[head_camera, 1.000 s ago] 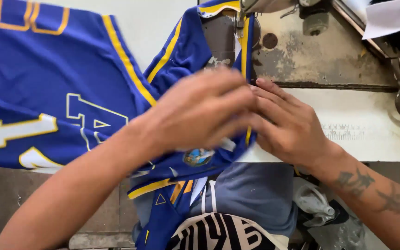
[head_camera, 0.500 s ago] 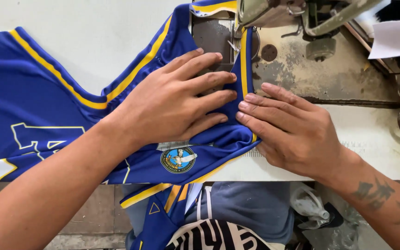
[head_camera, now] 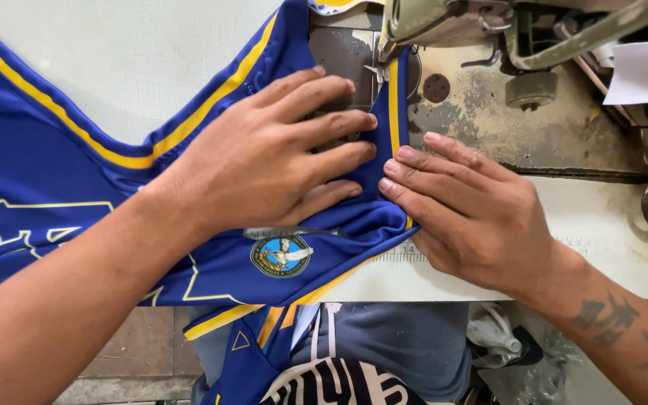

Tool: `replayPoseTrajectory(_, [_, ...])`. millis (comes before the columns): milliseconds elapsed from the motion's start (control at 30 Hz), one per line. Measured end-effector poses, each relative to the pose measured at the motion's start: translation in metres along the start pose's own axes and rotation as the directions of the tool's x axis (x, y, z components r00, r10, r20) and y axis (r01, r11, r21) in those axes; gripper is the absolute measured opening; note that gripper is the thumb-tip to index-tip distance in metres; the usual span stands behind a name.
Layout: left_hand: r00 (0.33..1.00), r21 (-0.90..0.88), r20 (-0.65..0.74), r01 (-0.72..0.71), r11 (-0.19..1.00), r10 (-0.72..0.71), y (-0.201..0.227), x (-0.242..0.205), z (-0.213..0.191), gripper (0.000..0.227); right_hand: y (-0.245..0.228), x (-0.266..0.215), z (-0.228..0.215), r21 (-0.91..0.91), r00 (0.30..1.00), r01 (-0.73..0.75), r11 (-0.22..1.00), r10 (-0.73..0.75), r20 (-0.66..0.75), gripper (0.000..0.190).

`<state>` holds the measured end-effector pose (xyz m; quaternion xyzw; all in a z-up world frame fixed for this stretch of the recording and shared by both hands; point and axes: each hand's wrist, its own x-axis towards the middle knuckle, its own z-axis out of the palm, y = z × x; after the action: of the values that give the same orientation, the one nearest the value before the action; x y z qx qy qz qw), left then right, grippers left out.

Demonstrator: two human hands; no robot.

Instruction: Sewing decorative trim onto a sports jersey using an industrial sewing machine and trimming excess with scissors.

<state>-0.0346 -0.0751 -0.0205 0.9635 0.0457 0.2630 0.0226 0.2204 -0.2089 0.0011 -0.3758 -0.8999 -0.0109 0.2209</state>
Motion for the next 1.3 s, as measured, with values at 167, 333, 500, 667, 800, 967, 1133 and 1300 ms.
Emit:
replayPoseTrajectory(167, [1.000,-0.017,0.003,-0.014,1.000,0.014,-0.021,0.006,0.001,0.029,0.015,0.010,0.002,0.044,0.999,-0.012,0.999,0.013,-0.029,0.029])
replayPoseTrajectory(333, [0.999,-0.015,-0.002,-0.034,0.999,0.034,-0.042,0.010,0.002,0.031,0.027,0.012,0.012,0.054,0.997,-0.026,0.998,0.030,-0.066,0.028])
replayPoseTrajectory(500, [0.999,-0.020,0.030,-0.028,0.999,0.029,-0.040,0.010,-0.010,0.030,0.035,0.011,0.021,0.030,0.995,-0.044,0.999,0.047,-0.093,0.025])
replayPoseTrajectory(667, [0.972,-0.045,0.180,0.162,0.986,-0.151,0.067,-0.037,-0.084,0.053,0.039,0.009,0.025,-0.024,0.997,-0.070,0.997,0.068,-0.042,0.035])
replayPoseTrajectory(800, [0.957,0.146,0.171,0.210,0.967,-0.234,0.120,-0.070,-0.067,0.007,0.039,0.010,0.029,-0.059,0.997,-0.031,0.998,0.027,-0.071,0.038])
replayPoseTrajectory(967, [0.993,-0.040,-0.010,0.120,0.992,-0.121,0.167,-0.010,-0.079,0.019,0.012,0.011,0.012,-0.305,0.984,0.088,0.948,-0.130,-0.120,0.026])
replayPoseTrajectory(1133, [0.998,-0.461,0.044,0.054,0.886,-0.038,0.102,0.027,-0.016,0.014,-0.028,-0.031,0.013,-0.067,0.986,0.081,0.994,-0.089,-0.138,0.028])
replayPoseTrajectory(1300, [0.981,-0.143,0.062,0.190,0.971,-0.183,0.040,0.003,0.006,0.042,-0.021,-0.028,-0.007,0.117,0.994,0.068,0.991,-0.057,-0.091,0.050])
